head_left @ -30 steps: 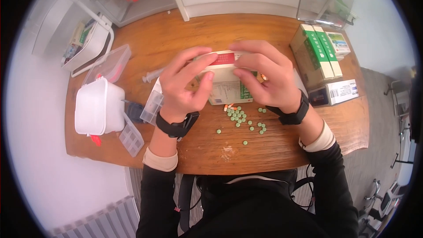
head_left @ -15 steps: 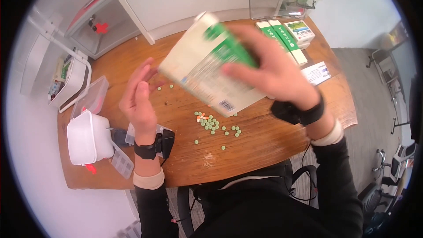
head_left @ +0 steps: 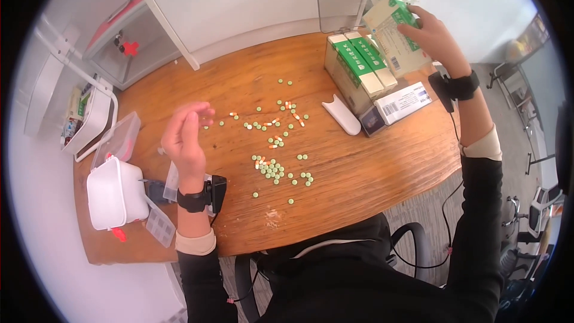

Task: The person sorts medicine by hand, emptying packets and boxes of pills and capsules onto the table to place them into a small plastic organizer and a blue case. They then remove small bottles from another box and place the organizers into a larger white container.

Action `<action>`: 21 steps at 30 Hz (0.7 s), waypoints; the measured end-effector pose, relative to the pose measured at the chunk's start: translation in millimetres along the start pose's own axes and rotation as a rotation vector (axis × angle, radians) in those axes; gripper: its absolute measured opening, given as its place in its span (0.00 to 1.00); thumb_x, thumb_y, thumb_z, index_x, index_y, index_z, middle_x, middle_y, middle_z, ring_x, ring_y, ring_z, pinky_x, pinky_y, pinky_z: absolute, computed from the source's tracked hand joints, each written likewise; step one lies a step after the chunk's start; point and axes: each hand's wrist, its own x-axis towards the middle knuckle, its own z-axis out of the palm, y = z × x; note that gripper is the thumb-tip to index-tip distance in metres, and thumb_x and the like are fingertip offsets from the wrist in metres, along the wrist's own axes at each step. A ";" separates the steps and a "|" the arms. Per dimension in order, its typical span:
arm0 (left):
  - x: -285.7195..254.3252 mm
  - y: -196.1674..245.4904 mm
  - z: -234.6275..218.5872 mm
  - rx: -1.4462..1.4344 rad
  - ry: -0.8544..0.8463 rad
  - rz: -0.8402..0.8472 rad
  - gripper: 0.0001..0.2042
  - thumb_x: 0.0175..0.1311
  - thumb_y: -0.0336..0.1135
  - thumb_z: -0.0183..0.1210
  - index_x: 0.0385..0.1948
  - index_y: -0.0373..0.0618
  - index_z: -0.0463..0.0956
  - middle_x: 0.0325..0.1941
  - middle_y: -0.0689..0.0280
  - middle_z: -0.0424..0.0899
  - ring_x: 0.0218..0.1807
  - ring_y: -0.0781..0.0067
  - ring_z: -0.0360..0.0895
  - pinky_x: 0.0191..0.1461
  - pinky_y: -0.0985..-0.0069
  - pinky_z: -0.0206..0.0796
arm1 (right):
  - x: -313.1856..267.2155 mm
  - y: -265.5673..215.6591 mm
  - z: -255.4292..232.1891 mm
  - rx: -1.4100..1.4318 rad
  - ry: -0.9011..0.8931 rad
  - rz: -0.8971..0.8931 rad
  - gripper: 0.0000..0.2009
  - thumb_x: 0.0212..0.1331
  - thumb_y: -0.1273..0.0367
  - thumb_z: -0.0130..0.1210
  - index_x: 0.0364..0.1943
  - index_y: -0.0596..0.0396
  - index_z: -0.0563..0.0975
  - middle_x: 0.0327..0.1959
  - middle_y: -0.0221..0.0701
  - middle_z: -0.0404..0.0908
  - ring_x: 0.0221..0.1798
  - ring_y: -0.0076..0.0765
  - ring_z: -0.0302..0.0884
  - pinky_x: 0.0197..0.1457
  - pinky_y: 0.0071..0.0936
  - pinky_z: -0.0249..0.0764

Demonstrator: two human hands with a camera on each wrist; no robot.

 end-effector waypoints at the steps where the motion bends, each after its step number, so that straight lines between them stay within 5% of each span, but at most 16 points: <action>1: 0.0 -0.2 0.0 0.005 -0.004 0.004 0.13 0.78 0.31 0.48 0.46 0.33 0.82 0.49 0.55 0.85 0.45 0.64 0.86 0.45 0.71 0.80 | -1.6 -8.6 3.8 -0.020 -0.004 -0.007 0.34 0.59 0.54 0.61 0.67 0.60 0.72 0.26 0.34 0.80 0.18 0.26 0.73 0.20 0.28 0.68; 5: -1.1 1.4 3.1 0.041 -0.017 0.024 0.12 0.78 0.30 0.49 0.44 0.32 0.82 0.48 0.55 0.85 0.44 0.66 0.85 0.44 0.73 0.80 | -3.0 -16.7 14.1 -0.090 -0.083 -0.034 0.33 0.58 0.56 0.61 0.64 0.64 0.73 0.27 0.40 0.83 0.23 0.36 0.81 0.27 0.33 0.76; 18: -1.2 6.1 6.4 0.004 -0.027 0.020 0.09 0.75 0.26 0.51 0.44 0.33 0.82 0.46 0.57 0.85 0.43 0.70 0.84 0.44 0.76 0.76 | -6.5 -13.3 25.8 -0.288 -0.258 -0.115 0.30 0.63 0.55 0.59 0.63 0.63 0.75 0.30 0.46 0.85 0.33 0.45 0.83 0.39 0.39 0.75; 21: -1.1 7.6 6.0 0.004 -0.027 0.023 0.09 0.74 0.26 0.52 0.44 0.33 0.82 0.46 0.57 0.85 0.43 0.70 0.83 0.44 0.76 0.76 | -11.5 -10.4 35.9 -0.305 -0.296 -0.122 0.33 0.65 0.52 0.58 0.65 0.66 0.73 0.37 0.52 0.85 0.41 0.53 0.84 0.49 0.44 0.77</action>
